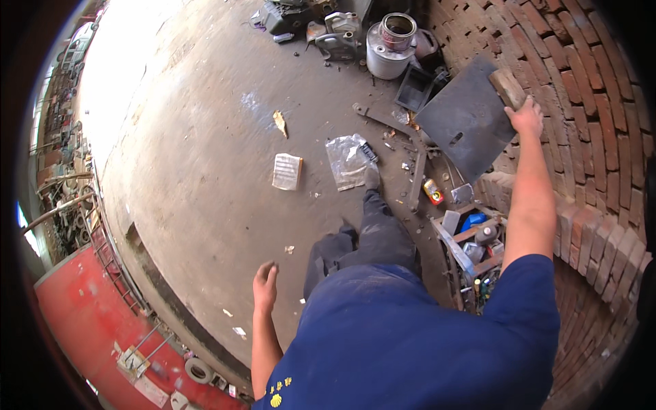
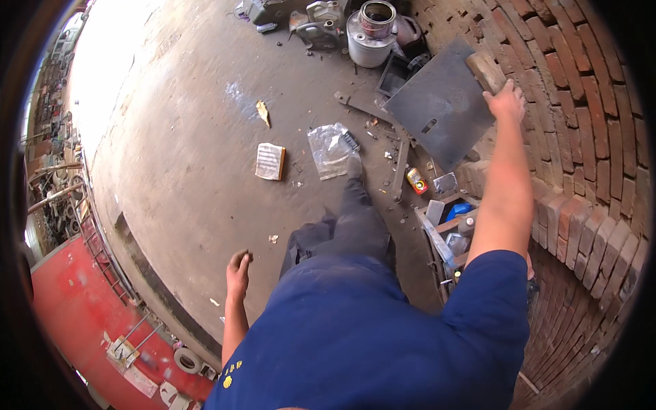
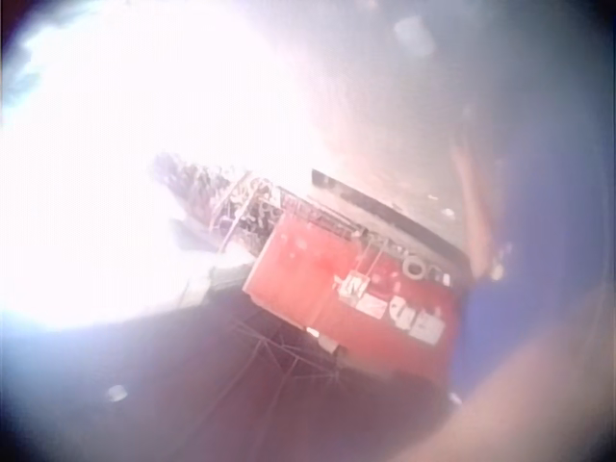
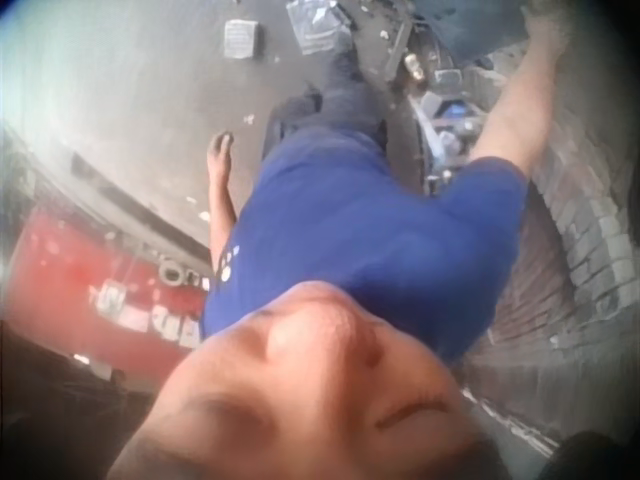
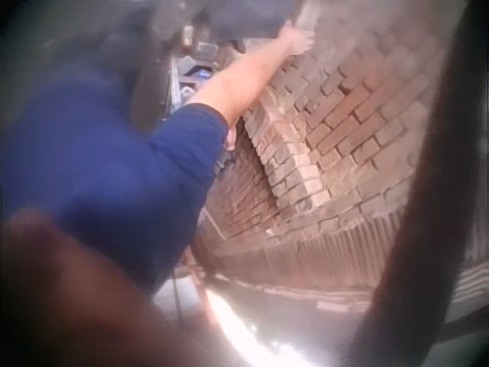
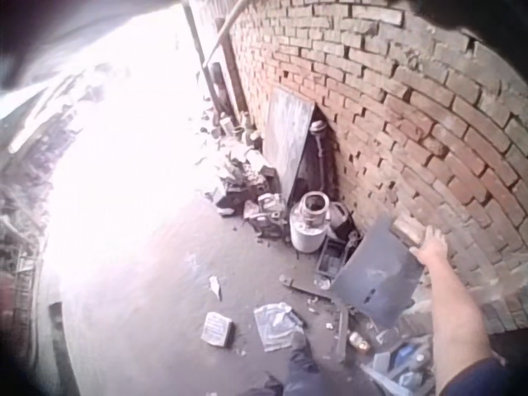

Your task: The person picks up a metal plate and a car grille from a cluttered workshop floor, carries them across the space, and places them down near other parts and tools.

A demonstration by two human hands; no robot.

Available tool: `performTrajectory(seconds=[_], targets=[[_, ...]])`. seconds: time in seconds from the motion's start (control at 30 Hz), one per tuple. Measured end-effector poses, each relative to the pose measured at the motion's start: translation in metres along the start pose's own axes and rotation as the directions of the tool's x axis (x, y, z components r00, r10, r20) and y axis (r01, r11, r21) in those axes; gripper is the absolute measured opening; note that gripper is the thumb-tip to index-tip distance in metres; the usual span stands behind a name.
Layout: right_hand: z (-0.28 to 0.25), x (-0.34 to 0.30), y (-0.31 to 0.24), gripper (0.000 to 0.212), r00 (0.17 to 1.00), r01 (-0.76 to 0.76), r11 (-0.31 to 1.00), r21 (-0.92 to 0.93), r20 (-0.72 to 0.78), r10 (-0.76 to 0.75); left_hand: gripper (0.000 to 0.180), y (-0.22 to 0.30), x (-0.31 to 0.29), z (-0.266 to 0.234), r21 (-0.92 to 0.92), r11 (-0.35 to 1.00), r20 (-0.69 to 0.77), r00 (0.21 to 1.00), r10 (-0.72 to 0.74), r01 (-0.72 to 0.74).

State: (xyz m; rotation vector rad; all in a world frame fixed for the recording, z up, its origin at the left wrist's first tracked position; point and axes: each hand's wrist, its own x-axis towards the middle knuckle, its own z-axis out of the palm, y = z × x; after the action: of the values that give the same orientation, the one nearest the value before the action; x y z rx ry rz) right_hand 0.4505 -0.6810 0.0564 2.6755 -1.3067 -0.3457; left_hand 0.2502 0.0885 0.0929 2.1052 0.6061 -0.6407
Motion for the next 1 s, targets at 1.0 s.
performTrajectory(seconds=[1.0], targets=[[0.195,-0.486,0.207,0.095,0.668,-0.738,0.566,0.367,0.280,0.689,0.042,0.115,0.168,0.019,0.193,0.871,0.507,0.806,0.305,-0.452]])
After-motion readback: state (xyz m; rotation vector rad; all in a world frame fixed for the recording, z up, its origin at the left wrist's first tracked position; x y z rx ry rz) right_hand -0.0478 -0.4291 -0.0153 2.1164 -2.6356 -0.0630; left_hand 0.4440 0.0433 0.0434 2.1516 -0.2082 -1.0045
